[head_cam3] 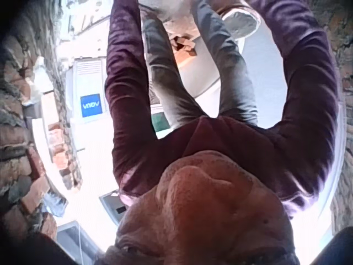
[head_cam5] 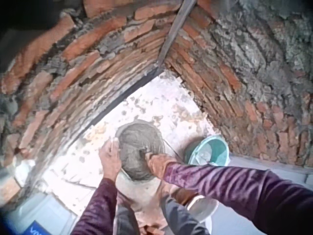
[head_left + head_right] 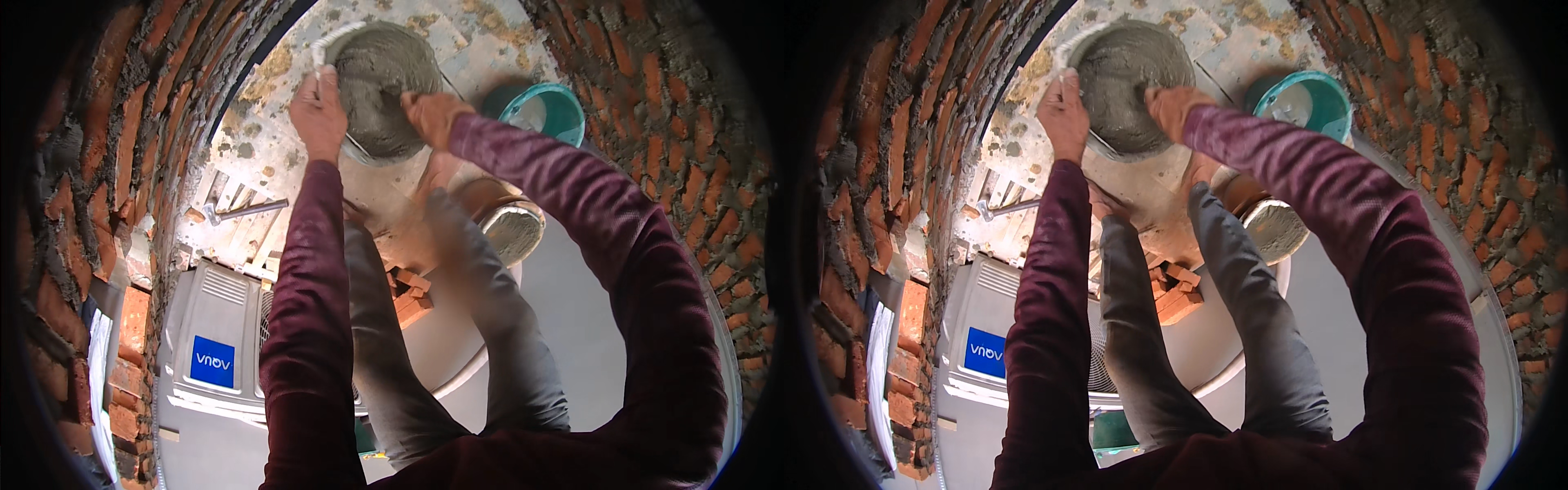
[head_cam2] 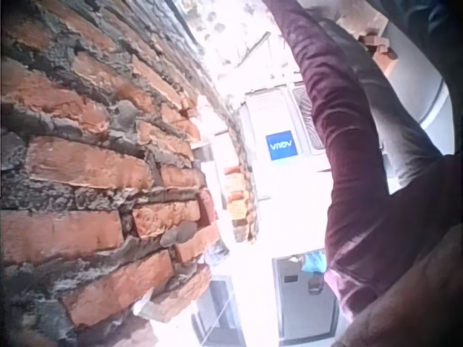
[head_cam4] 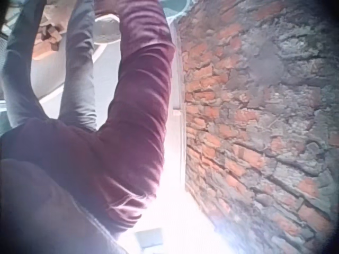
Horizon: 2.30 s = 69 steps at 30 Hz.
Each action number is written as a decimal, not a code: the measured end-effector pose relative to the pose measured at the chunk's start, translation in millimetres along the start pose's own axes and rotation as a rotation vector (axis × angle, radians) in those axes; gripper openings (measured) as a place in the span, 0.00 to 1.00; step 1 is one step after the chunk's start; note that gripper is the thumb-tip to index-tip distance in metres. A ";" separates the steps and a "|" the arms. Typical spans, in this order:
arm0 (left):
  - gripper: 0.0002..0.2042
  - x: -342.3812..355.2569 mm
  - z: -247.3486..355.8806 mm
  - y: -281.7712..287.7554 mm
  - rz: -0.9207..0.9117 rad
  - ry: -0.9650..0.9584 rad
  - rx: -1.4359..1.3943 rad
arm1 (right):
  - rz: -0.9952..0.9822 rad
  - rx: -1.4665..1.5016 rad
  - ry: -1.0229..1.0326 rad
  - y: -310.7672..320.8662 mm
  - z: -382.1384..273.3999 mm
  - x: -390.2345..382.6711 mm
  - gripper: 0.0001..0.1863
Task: The person applies mortar to a brick ledge with a trowel, places bricks along a guide string, and mixes more mortar in a bucket.
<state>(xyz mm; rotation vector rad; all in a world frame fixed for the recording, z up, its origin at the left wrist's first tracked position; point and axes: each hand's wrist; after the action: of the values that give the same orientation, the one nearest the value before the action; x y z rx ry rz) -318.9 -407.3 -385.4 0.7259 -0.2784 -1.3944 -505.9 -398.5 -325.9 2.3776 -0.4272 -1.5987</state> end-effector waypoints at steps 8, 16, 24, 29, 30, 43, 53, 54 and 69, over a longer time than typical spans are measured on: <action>0.16 -10.9 32.5 -16.7 -0.017 0.006 0.113 | -0.063 -0.475 -0.047 56.7 11.9 -47.8 0.36; 0.13 -20.7 13.9 -6.9 -0.091 -0.113 0.163 | -0.466 -0.311 0.106 -21.6 69.0 32.7 0.24; 0.13 -6.3 -16.2 16.1 -0.110 -0.031 -0.069 | -0.337 0.796 -0.365 -29.9 21.5 -10.0 0.13; 0.13 13.1 -33.5 23.5 -0.090 -0.089 -0.072 | -0.348 0.988 0.006 -81.7 46.0 8.4 0.08; 0.13 16.3 -40.0 26.7 -0.081 -0.102 -0.079 | -0.380 1.047 0.019 -83.9 44.1 9.8 0.09; 0.15 6.7 -66.6 28.3 0.064 0.062 -0.056 | -0.537 2.388 -0.001 -102.5 -25.7 30.5 0.06; 0.13 -13.7 -18.5 6.9 0.083 0.022 -0.108 | -0.577 2.883 0.201 -70.3 6.9 -69.2 0.20; 0.13 -13.1 -15.5 1.3 0.072 0.036 -0.125 | -0.437 2.730 0.057 -61.0 11.0 -92.2 0.21; 0.14 -6.8 -6.9 -7.7 0.030 -0.034 -0.135 | -0.406 -0.294 0.407 -10.8 21.9 -3.7 0.30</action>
<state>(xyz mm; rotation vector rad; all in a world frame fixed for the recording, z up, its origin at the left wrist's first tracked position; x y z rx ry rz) -322.3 -398.8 -393.7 0.5854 -0.2187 -1.3835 -526.4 -387.9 -334.7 2.5619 0.3652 -1.1531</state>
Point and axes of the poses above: each hand's wrist, its own x-axis towards the middle knuckle, its own y-axis out of the back of the hand, z = x × y, and after that the axes turned 14 degrees about x, right-handed
